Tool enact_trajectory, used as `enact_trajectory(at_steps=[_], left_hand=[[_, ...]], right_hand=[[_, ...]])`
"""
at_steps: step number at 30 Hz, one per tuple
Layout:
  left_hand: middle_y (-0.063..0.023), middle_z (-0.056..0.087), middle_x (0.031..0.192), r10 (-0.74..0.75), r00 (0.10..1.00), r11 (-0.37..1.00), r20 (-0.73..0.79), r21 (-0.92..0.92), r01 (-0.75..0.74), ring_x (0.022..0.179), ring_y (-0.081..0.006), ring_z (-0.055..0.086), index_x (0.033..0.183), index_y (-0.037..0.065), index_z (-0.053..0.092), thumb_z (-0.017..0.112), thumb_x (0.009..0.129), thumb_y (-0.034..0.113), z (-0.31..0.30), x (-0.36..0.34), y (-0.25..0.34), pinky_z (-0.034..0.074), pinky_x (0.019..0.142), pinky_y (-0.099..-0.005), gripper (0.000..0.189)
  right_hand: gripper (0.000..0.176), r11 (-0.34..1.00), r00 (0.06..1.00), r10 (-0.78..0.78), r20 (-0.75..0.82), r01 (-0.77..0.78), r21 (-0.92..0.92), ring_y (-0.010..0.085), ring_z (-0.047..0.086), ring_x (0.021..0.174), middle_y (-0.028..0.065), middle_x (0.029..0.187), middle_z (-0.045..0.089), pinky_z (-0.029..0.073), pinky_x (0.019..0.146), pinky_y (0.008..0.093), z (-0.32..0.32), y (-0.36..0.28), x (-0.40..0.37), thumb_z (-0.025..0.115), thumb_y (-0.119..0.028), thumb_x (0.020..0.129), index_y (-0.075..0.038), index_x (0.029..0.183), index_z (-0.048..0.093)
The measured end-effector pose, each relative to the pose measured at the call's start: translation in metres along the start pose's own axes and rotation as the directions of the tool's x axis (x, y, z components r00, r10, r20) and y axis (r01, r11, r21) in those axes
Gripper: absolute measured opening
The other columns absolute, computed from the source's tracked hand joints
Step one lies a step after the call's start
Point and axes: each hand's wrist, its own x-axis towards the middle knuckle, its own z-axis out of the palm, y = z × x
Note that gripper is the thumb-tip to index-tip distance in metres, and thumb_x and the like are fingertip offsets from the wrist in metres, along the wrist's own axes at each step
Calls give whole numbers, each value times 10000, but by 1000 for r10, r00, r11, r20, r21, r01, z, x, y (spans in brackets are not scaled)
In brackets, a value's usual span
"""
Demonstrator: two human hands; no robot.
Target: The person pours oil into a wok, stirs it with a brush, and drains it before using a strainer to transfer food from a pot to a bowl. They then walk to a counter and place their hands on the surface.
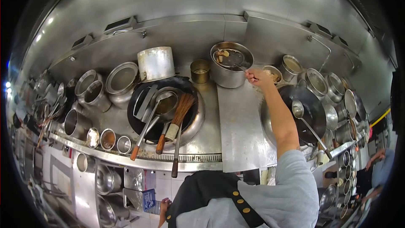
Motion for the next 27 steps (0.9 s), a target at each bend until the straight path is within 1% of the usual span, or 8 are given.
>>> enact_trajectory(at_steps=[4, 7, 12, 16, 18, 22, 24, 27], left_hand=[[-135, 638, 998, 62, 986, 987, 157, -157, -37, 842, -191, 638, 1197, 73, 520, 565, 866, 10, 0, 11, 10, 531, 652, -300, 340], [-117, 638, 1017, -106, 994, 940, -3, 325, 101, 854, -224, 647, 1160, 107, 552, 604, 852, 62, 7, 13, 17, 537, 647, -334, 316], [-111, 641, 1012, 21, 996, 859, 90, 509, -64, 848, -231, 649, 1146, 112, 560, 614, 844, 75, 21, 15, 21, 538, 645, -342, 309], [-107, 643, 1008, 67, 989, 816, 129, 564, -129, 844, -236, 651, 1135, 116, 566, 622, 838, 86, 26, 20, 25, 538, 643, -349, 304], [-105, 644, 1006, 83, 988, 806, 131, 575, -144, 841, -239, 652, 1129, 118, 570, 626, 835, 92, 29, 17, 30, 539, 643, -353, 301], [-100, 646, 1002, 113, 983, 766, 144, 618, -178, 837, -244, 654, 1118, 122, 576, 634, 828, 103, 30, 15, 30, 539, 641, -359, 296], [-98, 647, 1000, 140, 978, 733, 157, 647, -209, 834, -247, 655, 1112, 124, 580, 638, 825, 108, 30, 14, 28, 539, 640, -363, 294], [-95, 649, 997, 198, 959, 649, 205, 706, -285, 831, -251, 656, 1104, 127, 585, 645, 821, 117, 30, 13, 24, 539, 639, -368, 290]], right_hand=[[47, 995, 998, -62, 0, 62, 72, 49, 426, 495, 25, 720, 523, 332, 378, 185, -7, 0, -21, 486, -45, 927, -14, 895, 501], [48, 975, 993, -109, -52, 117, 188, 45, 435, 501, 26, 723, 527, 329, 374, 173, -18, -8, -35, 482, -45, 930, -10, 904, 499], [35, 855, 986, -120, -116, 162, 493, 72, 454, 510, 51, 744, 530, 343, 386, 174, -46, -42, -76, 439, 1, 922, -3, 916, 473], [62, 891, 903, -374, -211, 413, 188, 82, 463, 525, 70, 726, 528, 370, 395, 191, -106, -53, -98, 435, 7, 912, -10, 950, 480], [155, 852, 808, -473, -351, 318, -415, 142, 521, 571, 107, 718, 554, 414, 416, 231, -131, -53, -106, 470, -70, 910, -4, 1044, 508], [252, 625, 607, -625, -490, 13, -781, 289, 623, 654, 188, 758, 614, 498, 496, 377, -163, -28, -112, 516, -166, 893, -23, 1098, 550], [260, -146, 425, -905, 13, -283, -948, 427, 648, 796, 270, 877, 640, 518, 655, 518, -189, -15, -101, 522, -183, 866, -44, 1077, 583], [237, 109, 378, -870, -318, -481, -870, 469, 617, 883, 302, 934, 628, 487, 771, 562, -181, 2, -104, 494, -163, 859, -47, 1031, 609]])
